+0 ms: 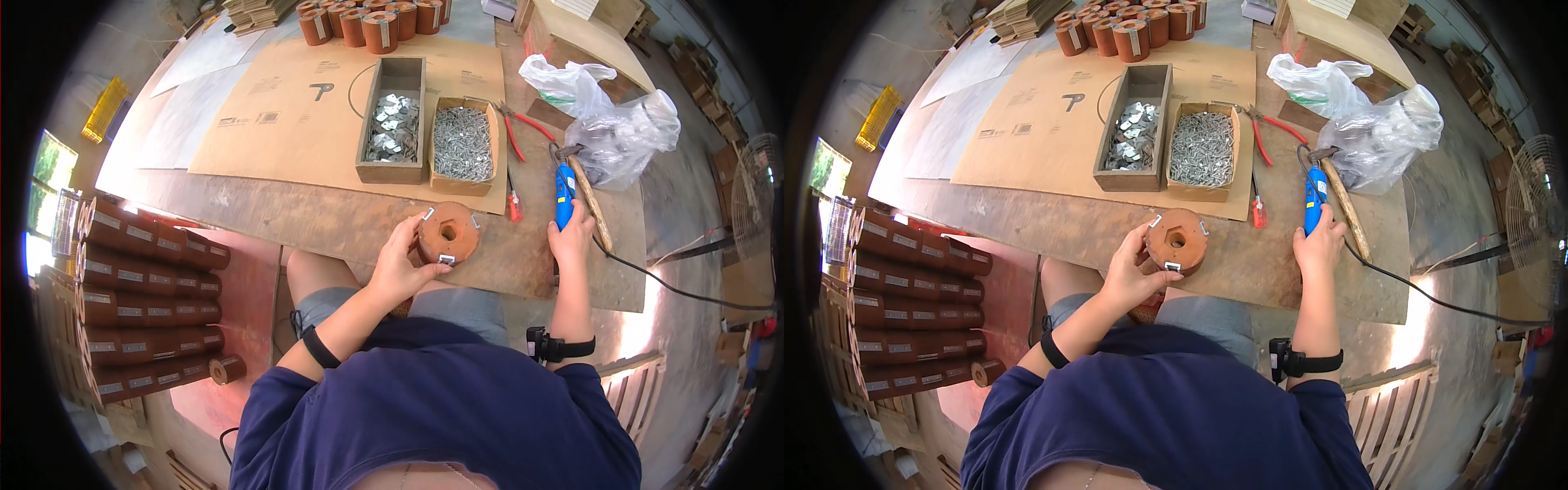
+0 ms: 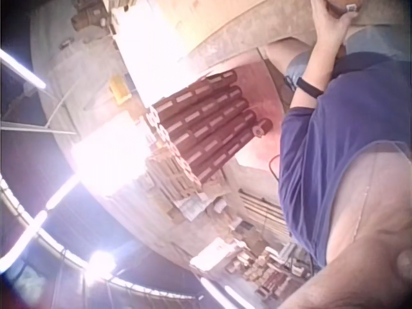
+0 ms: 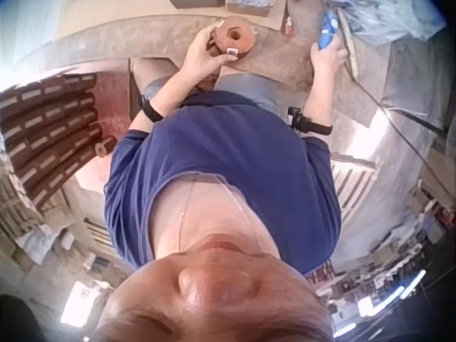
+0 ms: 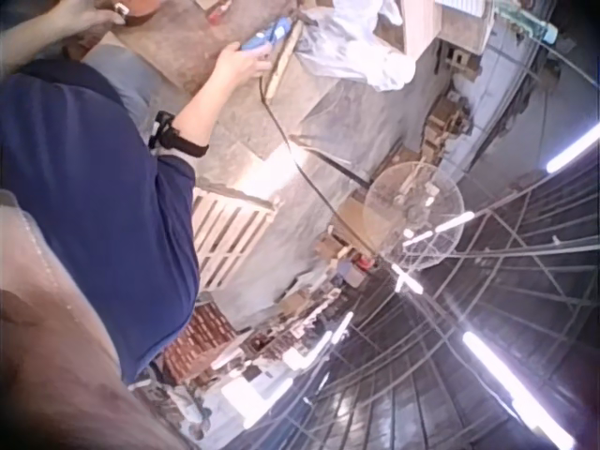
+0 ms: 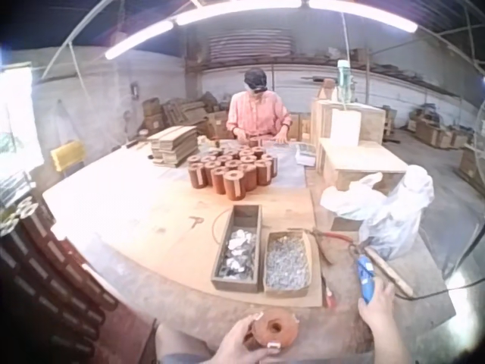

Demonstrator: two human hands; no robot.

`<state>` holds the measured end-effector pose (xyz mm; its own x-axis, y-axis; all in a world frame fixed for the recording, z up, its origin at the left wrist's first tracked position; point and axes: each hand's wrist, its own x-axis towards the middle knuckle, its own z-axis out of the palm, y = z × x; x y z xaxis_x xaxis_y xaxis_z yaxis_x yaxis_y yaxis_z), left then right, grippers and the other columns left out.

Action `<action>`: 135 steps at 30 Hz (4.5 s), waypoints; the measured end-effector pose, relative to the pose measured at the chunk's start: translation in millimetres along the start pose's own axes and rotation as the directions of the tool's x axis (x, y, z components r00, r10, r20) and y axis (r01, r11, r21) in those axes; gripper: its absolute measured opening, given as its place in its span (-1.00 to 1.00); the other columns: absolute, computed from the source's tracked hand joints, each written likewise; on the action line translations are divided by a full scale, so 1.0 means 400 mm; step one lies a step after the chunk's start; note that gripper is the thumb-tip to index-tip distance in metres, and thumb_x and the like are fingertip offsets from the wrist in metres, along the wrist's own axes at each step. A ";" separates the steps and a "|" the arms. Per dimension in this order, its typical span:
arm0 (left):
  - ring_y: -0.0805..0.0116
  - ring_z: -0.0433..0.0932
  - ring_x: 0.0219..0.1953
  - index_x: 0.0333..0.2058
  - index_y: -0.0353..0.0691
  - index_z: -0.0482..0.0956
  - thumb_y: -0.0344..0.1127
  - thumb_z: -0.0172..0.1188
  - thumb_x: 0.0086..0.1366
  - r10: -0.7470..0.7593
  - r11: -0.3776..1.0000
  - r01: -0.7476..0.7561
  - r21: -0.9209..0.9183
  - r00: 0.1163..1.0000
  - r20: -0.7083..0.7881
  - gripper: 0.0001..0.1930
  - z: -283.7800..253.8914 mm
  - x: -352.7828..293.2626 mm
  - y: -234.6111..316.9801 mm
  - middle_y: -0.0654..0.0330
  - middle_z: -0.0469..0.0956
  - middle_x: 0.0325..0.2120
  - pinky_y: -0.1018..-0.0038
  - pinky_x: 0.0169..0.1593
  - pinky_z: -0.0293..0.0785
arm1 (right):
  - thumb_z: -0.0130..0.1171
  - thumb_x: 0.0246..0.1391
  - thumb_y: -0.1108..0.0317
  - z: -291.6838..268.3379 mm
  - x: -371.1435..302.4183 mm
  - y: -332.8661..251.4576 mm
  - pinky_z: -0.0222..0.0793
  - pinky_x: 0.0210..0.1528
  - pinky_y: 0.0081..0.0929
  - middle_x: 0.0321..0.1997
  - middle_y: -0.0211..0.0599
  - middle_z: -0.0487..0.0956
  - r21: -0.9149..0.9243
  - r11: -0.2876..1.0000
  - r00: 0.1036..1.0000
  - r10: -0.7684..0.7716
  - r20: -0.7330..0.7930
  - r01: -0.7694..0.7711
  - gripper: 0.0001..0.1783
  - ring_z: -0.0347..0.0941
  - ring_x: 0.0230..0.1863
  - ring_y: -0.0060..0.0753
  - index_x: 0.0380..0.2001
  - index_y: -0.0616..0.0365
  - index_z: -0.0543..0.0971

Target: Attaching metal brackets and components to cylindrical tubes using an electric screwdriver, hammer, and manual screwdriver.

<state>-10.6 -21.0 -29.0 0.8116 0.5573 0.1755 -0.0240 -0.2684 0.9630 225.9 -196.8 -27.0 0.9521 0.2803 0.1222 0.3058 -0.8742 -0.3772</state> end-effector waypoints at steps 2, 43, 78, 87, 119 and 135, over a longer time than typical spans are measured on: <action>0.20 0.35 -0.02 0.04 -0.26 0.18 -0.46 0.40 -0.24 0.009 1.000 -0.009 -0.001 0.999 -0.038 -0.20 0.014 0.000 -0.006 0.07 0.28 -0.09 0.42 0.00 0.35 | 0.17 -0.21 0.26 0.004 0.009 -0.002 0.20 -0.03 -0.12 -0.08 0.09 0.28 -0.033 0.996 0.993 0.082 0.090 -0.079 -0.22 0.24 -0.03 0.11 0.12 -0.06 0.06; 0.05 0.33 0.01 0.16 -0.27 -0.14 -0.35 0.47 -0.37 0.025 0.985 -0.016 0.172 0.998 -0.051 0.14 0.005 0.035 0.046 -0.08 0.33 -0.08 0.34 0.03 0.31 | 0.19 -0.24 0.35 -0.064 0.259 0.127 0.34 -0.30 -0.30 -0.38 -0.08 0.54 0.252 0.950 0.940 0.095 0.327 -0.184 -0.71 0.48 -0.38 -0.14 -0.38 0.28 0.50; 0.19 0.31 0.01 0.13 -0.19 0.05 -0.51 0.36 -0.27 0.036 0.998 -0.027 -0.051 0.984 0.176 -0.07 -0.075 0.082 0.020 0.02 0.26 0.00 0.37 0.07 0.26 | 0.02 0.01 0.44 -0.330 -0.317 -0.156 0.34 -0.40 -0.44 -0.42 -0.07 0.48 0.368 0.754 0.776 -0.619 0.120 0.545 -0.50 0.44 -0.48 -0.22 0.07 0.20 0.27; 0.32 0.42 -0.18 -0.01 -0.23 0.29 -0.60 0.01 -0.05 -0.188 0.982 0.190 -0.002 0.971 -0.148 -0.47 -0.162 0.065 0.003 0.09 0.40 -0.14 0.49 -0.10 0.38 | 0.02 0.01 0.46 -0.296 -0.299 -0.138 0.28 -0.46 -0.59 -0.50 -0.16 0.48 0.431 0.756 0.777 -0.606 0.173 0.493 -0.53 0.38 -0.56 -0.42 0.05 0.23 0.29; 0.33 0.37 -0.04 0.08 -0.29 0.10 -0.48 0.42 -0.25 0.009 1.000 -0.007 0.014 0.989 -0.150 -0.12 -0.021 -0.010 -0.018 0.07 0.36 -0.10 0.46 0.05 0.29 | 0.04 0.00 0.44 -0.243 -0.278 -0.225 0.32 -0.41 -0.44 -0.49 -0.09 0.47 0.493 0.675 0.652 -0.715 0.252 0.549 -0.47 0.43 -0.50 -0.22 0.10 0.07 0.25; 0.33 0.38 -0.02 0.06 -0.28 0.19 -0.47 0.41 -0.25 0.027 0.999 -0.026 0.021 0.997 -0.067 -0.17 -0.064 -0.011 -0.025 0.06 0.39 -0.09 0.45 0.06 0.29 | 0.03 0.00 0.45 -0.247 -0.271 -0.265 0.33 -0.41 -0.38 -0.46 -0.08 0.48 0.349 0.653 0.603 -0.756 0.254 0.672 -0.48 0.44 -0.48 -0.16 0.09 0.06 0.27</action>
<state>-28.9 -0.6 -34.3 0.7696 0.6013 0.2147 -0.0324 -0.2991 0.9537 90.2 -173.8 90.4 0.3426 0.9311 0.1254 0.8403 -0.2440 -0.4841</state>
